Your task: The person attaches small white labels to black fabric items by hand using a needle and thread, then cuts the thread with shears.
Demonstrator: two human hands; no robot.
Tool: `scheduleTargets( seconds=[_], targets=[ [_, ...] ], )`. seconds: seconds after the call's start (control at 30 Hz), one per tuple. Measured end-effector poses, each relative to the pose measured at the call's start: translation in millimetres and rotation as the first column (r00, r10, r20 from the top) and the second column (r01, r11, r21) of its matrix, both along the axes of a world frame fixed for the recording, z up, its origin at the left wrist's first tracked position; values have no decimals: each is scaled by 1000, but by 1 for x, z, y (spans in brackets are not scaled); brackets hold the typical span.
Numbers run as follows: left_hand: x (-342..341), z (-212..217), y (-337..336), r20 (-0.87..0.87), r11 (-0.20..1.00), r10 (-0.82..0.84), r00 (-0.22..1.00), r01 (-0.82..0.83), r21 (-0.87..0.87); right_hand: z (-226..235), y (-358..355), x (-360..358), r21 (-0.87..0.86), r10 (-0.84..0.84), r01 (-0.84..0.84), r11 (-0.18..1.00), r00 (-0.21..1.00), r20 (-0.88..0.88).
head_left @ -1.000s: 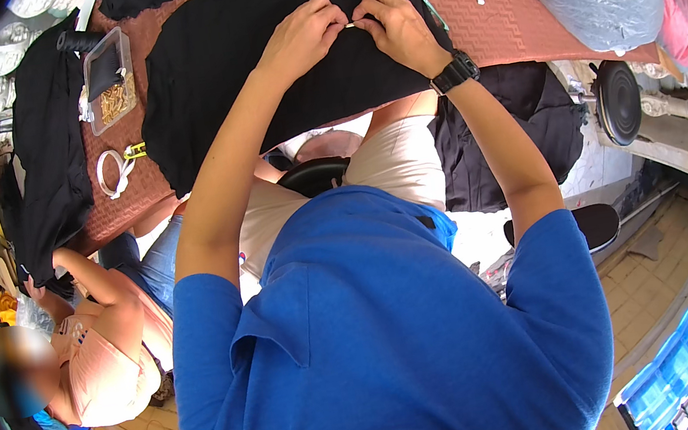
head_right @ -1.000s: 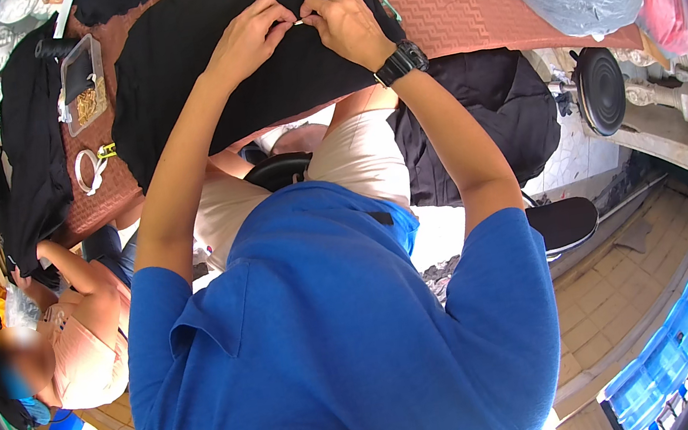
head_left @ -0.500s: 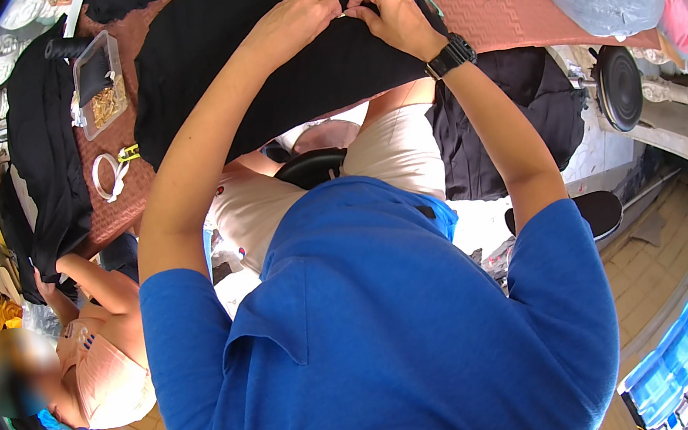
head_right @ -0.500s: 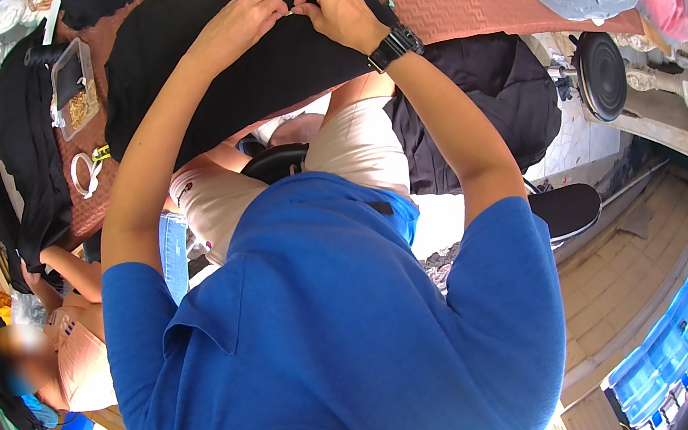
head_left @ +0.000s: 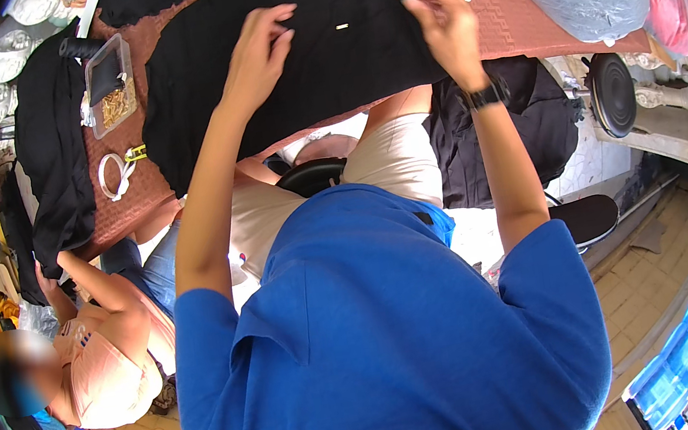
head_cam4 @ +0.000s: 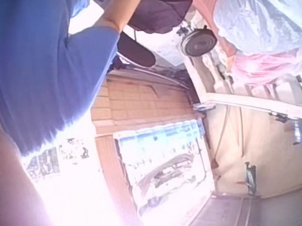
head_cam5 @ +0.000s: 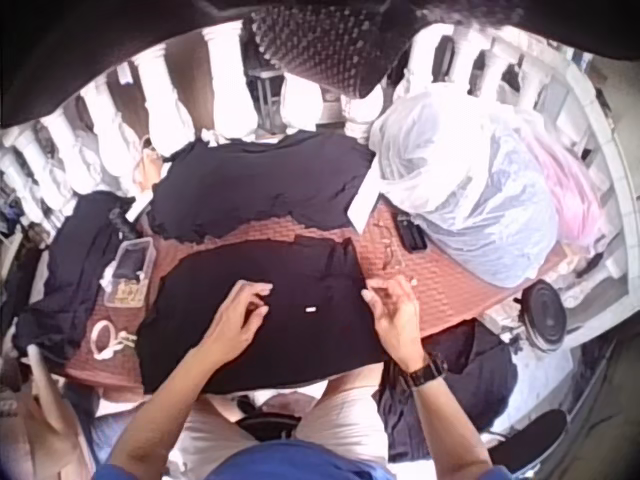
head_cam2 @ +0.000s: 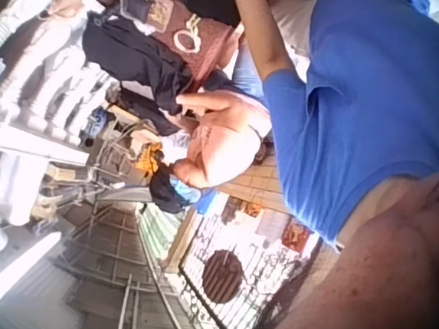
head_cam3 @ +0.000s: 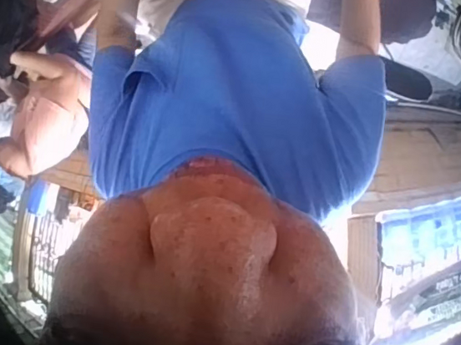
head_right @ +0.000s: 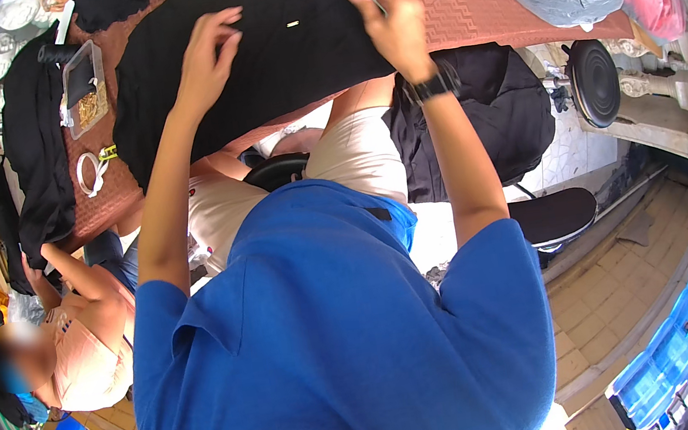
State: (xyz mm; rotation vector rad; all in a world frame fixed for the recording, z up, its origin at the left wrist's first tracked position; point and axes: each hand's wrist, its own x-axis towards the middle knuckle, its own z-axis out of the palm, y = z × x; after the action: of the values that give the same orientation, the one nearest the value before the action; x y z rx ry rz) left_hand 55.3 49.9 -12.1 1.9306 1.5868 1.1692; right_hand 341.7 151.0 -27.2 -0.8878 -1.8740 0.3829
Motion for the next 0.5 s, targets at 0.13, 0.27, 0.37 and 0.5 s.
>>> scheduleTargets(
  seconds=[0.13, 0.27, 0.37, 0.5],
  targets=[
    [1, 0, -60, -1, 984, 160, 987, -160, 74, -1, -52, 44, -325, -282, 315, 892, 948, 144],
    [8, -6, -98, -160, 986, 163, 974, -158, 42, -20, -81, 51, -247, -279, 346, 905, 921, 271],
    [13, -12, -113, -244, 993, 110, 964, -115, -6, -25, -90, 49, -225, -304, 380, 897, 901, 309],
    [15, -22, -117, -296, 997, 64, 953, -72, -15, -30, -89, 48, -295, -268, 367, 882, 907, 326]
  ],
)
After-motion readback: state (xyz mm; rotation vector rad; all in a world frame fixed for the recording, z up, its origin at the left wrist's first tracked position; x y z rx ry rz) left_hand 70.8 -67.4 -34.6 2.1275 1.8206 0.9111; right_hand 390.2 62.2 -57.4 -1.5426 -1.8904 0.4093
